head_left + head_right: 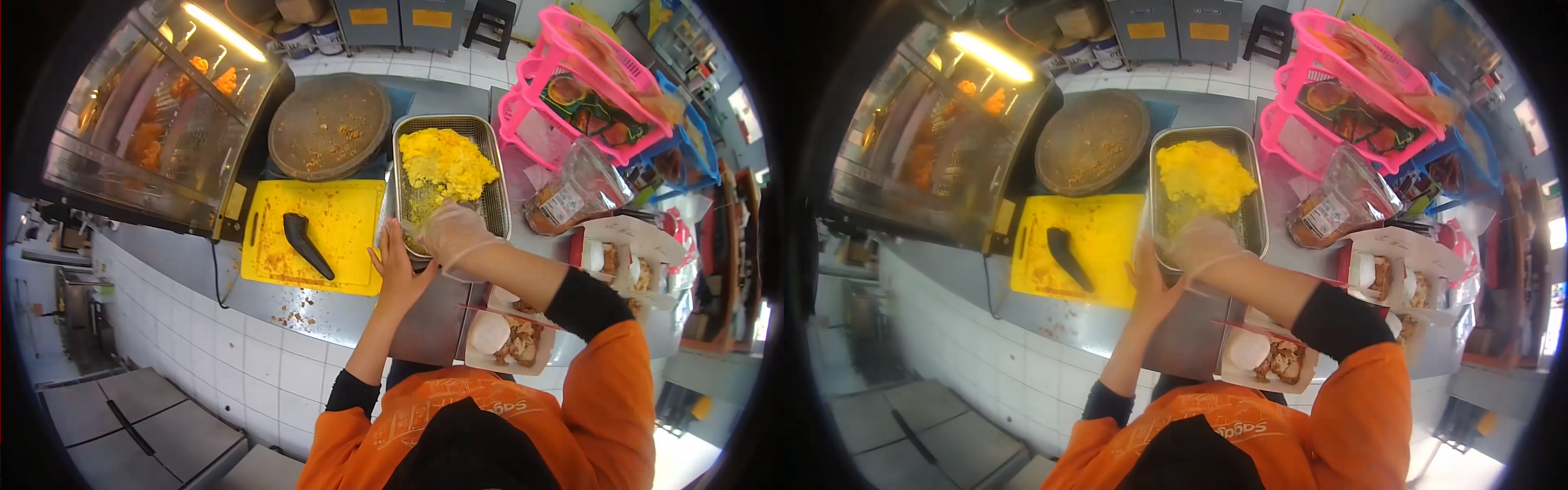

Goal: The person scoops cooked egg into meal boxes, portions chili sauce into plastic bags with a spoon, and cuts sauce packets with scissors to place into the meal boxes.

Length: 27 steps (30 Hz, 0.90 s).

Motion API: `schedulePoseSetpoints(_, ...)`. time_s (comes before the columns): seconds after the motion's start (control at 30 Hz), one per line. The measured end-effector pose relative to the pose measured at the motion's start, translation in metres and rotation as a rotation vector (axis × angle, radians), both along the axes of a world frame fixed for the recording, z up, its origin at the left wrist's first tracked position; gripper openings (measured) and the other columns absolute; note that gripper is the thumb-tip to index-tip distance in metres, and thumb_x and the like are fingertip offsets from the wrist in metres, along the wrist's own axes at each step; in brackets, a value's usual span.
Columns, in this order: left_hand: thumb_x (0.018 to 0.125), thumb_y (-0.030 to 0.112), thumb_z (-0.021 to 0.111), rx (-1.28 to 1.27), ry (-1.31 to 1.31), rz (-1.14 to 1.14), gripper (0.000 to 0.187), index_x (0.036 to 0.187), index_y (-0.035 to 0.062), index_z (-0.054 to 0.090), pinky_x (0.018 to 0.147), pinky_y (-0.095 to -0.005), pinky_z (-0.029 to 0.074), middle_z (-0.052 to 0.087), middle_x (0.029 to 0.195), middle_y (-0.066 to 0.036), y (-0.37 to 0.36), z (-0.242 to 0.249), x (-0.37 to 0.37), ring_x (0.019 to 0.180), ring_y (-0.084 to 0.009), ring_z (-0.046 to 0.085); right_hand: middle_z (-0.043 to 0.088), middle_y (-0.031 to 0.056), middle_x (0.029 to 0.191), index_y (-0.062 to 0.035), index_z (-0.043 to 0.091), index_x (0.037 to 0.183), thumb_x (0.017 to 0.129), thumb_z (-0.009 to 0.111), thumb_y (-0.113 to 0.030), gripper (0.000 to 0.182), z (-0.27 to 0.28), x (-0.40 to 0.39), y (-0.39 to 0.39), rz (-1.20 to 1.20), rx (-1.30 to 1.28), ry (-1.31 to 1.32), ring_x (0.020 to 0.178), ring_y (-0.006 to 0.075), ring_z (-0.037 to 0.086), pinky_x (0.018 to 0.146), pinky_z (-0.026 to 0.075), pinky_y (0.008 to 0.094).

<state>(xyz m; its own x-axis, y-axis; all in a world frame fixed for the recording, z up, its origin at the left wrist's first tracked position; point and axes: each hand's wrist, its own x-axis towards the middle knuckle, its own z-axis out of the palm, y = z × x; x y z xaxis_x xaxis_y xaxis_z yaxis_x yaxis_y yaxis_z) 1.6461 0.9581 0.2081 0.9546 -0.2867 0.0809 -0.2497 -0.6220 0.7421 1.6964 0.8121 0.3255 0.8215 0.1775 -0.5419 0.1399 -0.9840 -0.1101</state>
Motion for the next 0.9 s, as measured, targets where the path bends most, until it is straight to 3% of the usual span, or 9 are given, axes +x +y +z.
schedulePoseSetpoints(0.13, 0.081, 0.034, 0.070, -0.002, 0.054, -0.070, 0.098, 0.153, 0.0057, 0.010, 0.108, -0.0655, -0.005, 0.018, 0.157, -0.015, 0.018, 0.016, 0.013, 0.144, -0.0388, 0.014, 0.066, 0.0149, 0.101, -0.0052, 0.066, 0.112, 0.090, 0.058, -0.029, 0.033, -0.074, -0.011, -0.011, -0.074, 0.076, -0.367, 0.104, 0.0301, 0.061, 0.089, 0.050, 0.0385)
schedulePoseSetpoints(0.3, 0.084, 0.031, 0.068, -0.055, 0.065, -0.115, 0.089, 0.151, 0.0065, 0.016, 0.108, -0.0667, -0.004, 0.025, 0.156, -0.014, 0.028, 0.016, 0.020, 0.143, -0.0393, 0.016, 0.063, 0.0135, 0.101, -0.0060, 0.065, 0.112, 0.090, 0.057, -0.029, 0.033, -0.055, 0.002, 0.001, -0.231, -0.121, -0.491, 0.103, 0.0295, 0.059, 0.086, 0.051, 0.0371)
schedulePoseSetpoints(0.4, 0.084, 0.031, 0.068, -0.066, 0.063, -0.138, 0.087, 0.151, 0.0067, 0.018, 0.107, -0.0676, -0.003, 0.027, 0.155, -0.014, 0.030, 0.015, 0.024, 0.143, -0.0400, 0.016, 0.062, 0.0146, 0.100, -0.0135, 0.048, 0.130, 0.084, 0.055, -0.012, 0.046, -0.084, 0.000, -0.008, -0.177, -0.072, -0.676, 0.096, 0.0303, 0.062, 0.076, 0.053, 0.0413)
schedulePoseSetpoints(0.5, 0.084, 0.033, 0.067, -0.065, 0.072, -0.164, 0.087, 0.151, 0.0065, 0.018, 0.107, -0.0682, -0.001, 0.026, 0.155, -0.014, 0.038, 0.014, 0.030, 0.143, -0.0409, 0.016, 0.061, 0.0124, 0.096, -0.0138, 0.052, 0.125, 0.082, 0.057, -0.011, 0.043, -0.049, -0.012, -0.015, -0.058, 0.001, -0.567, 0.093, 0.0297, 0.062, 0.074, 0.054, 0.0429)
schedulePoseSetpoints(0.6, 0.083, 0.039, 0.067, -0.014, 0.029, -0.164, 0.092, 0.151, 0.0047, 0.017, 0.108, -0.0673, 0.002, 0.021, 0.156, -0.018, 0.039, 0.012, 0.027, 0.143, -0.0417, 0.016, 0.059, 0.0125, 0.103, -0.0124, 0.055, 0.122, 0.080, 0.058, -0.009, 0.042, -0.067, -0.001, -0.029, -0.318, 0.147, -0.818, 0.093, 0.0311, 0.061, 0.074, 0.054, 0.0427)
schedulePoseSetpoints(0.63, 0.082, 0.042, 0.067, 0.009, -0.007, -0.160, 0.094, 0.151, 0.0037, 0.016, 0.109, -0.0664, 0.003, 0.019, 0.156, -0.020, 0.037, 0.016, 0.029, 0.143, -0.0420, 0.015, 0.056, 0.0139, 0.115, -0.0138, 0.056, 0.123, 0.080, 0.057, -0.007, 0.043, -0.048, 0.001, -0.027, -0.269, 0.126, -0.776, 0.097, 0.0340, 0.060, 0.076, 0.054, 0.0432)
schedulePoseSetpoints(0.77, 0.077, 0.051, 0.068, 0.019, -0.121, -0.205, 0.106, 0.150, -0.0018, 0.013, 0.111, -0.0619, 0.008, 0.011, 0.155, -0.027, 0.023, 0.025, 0.044, 0.144, -0.0419, 0.014, 0.049, 0.0120, 0.132, -0.0227, 0.050, 0.136, 0.080, 0.055, 0.000, 0.060, -0.022, 0.014, 0.003, 0.055, -0.029, -0.707, 0.099, 0.0342, 0.060, 0.081, 0.053, 0.0425)
schedulePoseSetpoints(0.87, 0.076, 0.052, 0.069, 0.047, -0.145, -0.220, 0.109, 0.150, -0.0045, 0.012, 0.112, -0.0602, 0.007, 0.010, 0.155, -0.027, 0.010, 0.016, 0.051, 0.145, -0.0411, 0.011, 0.040, 0.0134, 0.142, -0.0229, 0.050, 0.136, 0.080, 0.055, 0.002, 0.062, -0.038, 0.020, 0.010, 0.098, 0.275, -0.807, 0.106, 0.0368, 0.058, 0.082, 0.055, 0.0432)
schedulePoseSetpoints(0.9, 0.076, 0.051, 0.070, 0.044, -0.150, -0.215, 0.110, 0.150, -0.0048, 0.010, 0.112, -0.0605, 0.007, 0.009, 0.156, -0.027, 0.008, 0.014, 0.053, 0.145, -0.0408, 0.011, 0.033, 0.0174, 0.148, -0.0242, 0.040, 0.143, 0.080, 0.059, 0.003, 0.071, -0.050, 0.022, 0.004, 0.148, 0.220, -0.774, 0.115, 0.0368, 0.055, 0.083, 0.055, 0.0415)
